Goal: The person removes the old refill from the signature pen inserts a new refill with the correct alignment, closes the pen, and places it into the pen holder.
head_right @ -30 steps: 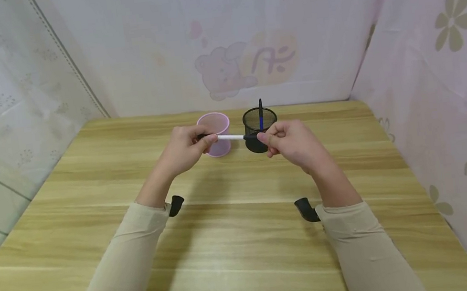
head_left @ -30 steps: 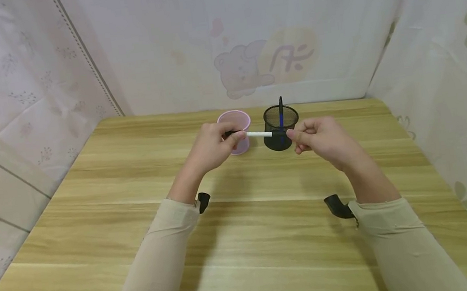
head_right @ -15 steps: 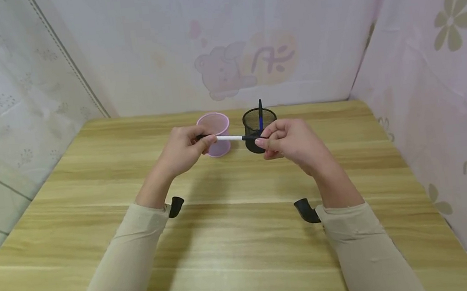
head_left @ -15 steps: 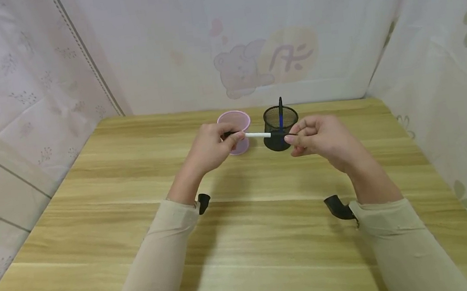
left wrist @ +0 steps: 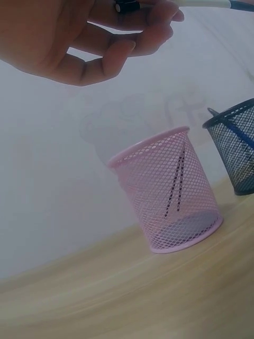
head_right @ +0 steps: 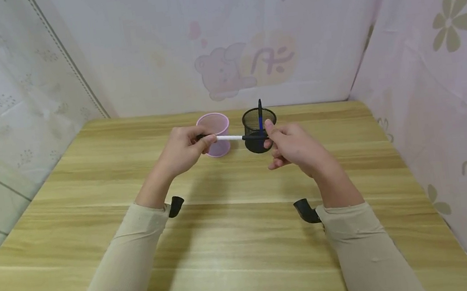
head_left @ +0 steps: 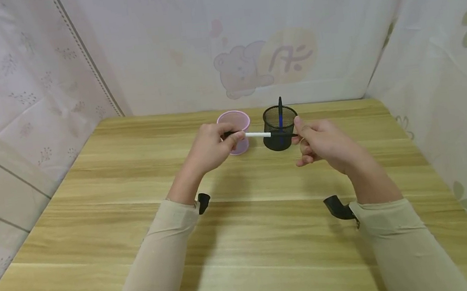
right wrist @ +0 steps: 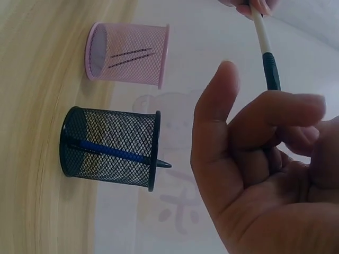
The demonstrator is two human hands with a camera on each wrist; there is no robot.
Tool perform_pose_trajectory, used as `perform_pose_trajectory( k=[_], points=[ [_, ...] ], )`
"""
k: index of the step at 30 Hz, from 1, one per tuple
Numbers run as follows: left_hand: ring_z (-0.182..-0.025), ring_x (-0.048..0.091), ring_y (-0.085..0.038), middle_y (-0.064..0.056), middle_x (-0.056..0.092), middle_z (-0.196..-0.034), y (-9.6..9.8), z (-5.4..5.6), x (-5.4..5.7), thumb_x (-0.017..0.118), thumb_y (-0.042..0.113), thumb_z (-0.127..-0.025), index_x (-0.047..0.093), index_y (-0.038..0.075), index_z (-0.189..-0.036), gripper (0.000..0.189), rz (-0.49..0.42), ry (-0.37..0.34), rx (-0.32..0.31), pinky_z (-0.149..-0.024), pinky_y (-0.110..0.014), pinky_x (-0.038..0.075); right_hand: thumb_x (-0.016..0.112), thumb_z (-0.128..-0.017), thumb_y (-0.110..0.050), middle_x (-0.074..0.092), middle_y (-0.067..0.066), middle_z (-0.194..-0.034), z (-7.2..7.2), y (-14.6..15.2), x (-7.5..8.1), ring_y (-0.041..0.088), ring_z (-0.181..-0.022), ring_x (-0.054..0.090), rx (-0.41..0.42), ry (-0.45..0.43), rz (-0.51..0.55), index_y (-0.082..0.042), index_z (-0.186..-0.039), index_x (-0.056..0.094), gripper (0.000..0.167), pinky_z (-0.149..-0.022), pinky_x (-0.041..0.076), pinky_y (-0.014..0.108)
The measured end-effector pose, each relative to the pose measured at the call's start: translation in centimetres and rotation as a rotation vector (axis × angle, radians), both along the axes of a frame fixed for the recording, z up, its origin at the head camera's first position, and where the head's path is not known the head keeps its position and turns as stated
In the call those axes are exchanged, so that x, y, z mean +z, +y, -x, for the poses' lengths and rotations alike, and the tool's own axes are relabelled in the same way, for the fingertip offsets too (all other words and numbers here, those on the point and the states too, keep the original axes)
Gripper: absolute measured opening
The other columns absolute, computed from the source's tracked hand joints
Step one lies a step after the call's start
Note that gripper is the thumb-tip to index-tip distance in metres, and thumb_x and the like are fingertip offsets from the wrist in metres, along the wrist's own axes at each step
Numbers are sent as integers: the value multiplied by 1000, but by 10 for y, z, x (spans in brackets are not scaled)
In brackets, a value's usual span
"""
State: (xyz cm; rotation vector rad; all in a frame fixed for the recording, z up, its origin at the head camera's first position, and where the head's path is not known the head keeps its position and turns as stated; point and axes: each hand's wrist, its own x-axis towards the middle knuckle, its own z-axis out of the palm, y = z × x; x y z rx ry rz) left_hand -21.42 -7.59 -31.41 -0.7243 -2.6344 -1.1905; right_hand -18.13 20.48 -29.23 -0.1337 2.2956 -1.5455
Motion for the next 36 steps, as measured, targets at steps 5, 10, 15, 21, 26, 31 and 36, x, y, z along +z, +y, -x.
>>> perform_pose_trajectory(
  k=[5, 10, 15, 21, 26, 31, 36],
  points=[
    [-67, 52, -17, -2, 62, -71, 2, -1, 0, 72, 21, -103, 73, 8, -84, 23, -7, -8, 0, -62, -27, 41, 31, -113, -56, 32, -8, -62, 0, 1, -2, 10, -53, 41, 1, -4, -8, 1, -107, 51, 61, -85, 65, 39],
    [-66, 53, -16, -2, 62, -71, 2, -1, -1, 72, 21, -103, 74, 8, -86, 22, -7, -9, 1, -62, -27, 42, 32, -116, -46, 33, -6, -64, -1, -1, 0, 11, -55, 38, -9, 1, -30, -1, -97, 47, 51, -78, 61, 35],
    [-65, 51, -16, -3, 62, -70, 3, -1, 0, 71, 21, -103, 73, 8, -84, 23, -11, -5, -4, -61, -27, 41, 34, -117, -40, 36, -4, -69, -2, -2, 0, 12, -63, 38, -18, 13, -28, -2, -95, 47, 46, -70, 52, 31],
    [-65, 52, -16, -3, 63, -71, 3, -1, 1, 71, 21, -103, 73, 7, -84, 24, -14, -9, -3, -61, -27, 41, 39, -117, -34, 32, -7, -67, -1, 1, -2, 9, -60, 28, -18, 18, 35, -5, -92, 50, 40, -59, 33, 25],
    [-66, 53, -16, -4, 64, -72, 3, 0, 1, 71, 22, -103, 74, 7, -85, 23, 4, -3, 2, -62, -27, 42, 46, -116, -28, 36, -8, -66, -1, 4, -3, 6, -57, 27, -18, 39, 53, -5, -95, 57, 33, -54, 27, 25],
    [-67, 54, -16, -3, 64, -71, 3, 0, 0, 72, 22, -103, 73, 8, -84, 24, 3, -3, 1, -61, -27, 42, 48, -115, -24, 39, -9, -67, -1, 5, -3, 6, -56, 28, -11, 65, 30, 0, -104, 56, 27, -54, 28, 24],
    [-66, 54, -17, -4, 64, -72, 2, 0, 1, 71, 22, -103, 72, 7, -83, 25, -1, -2, 4, -61, -27, 43, 49, -114, -21, 40, -8, -69, -3, 5, -1, 7, -58, 29, -11, 73, 12, 3, -111, 53, 25, -55, 30, 23]
  ],
)
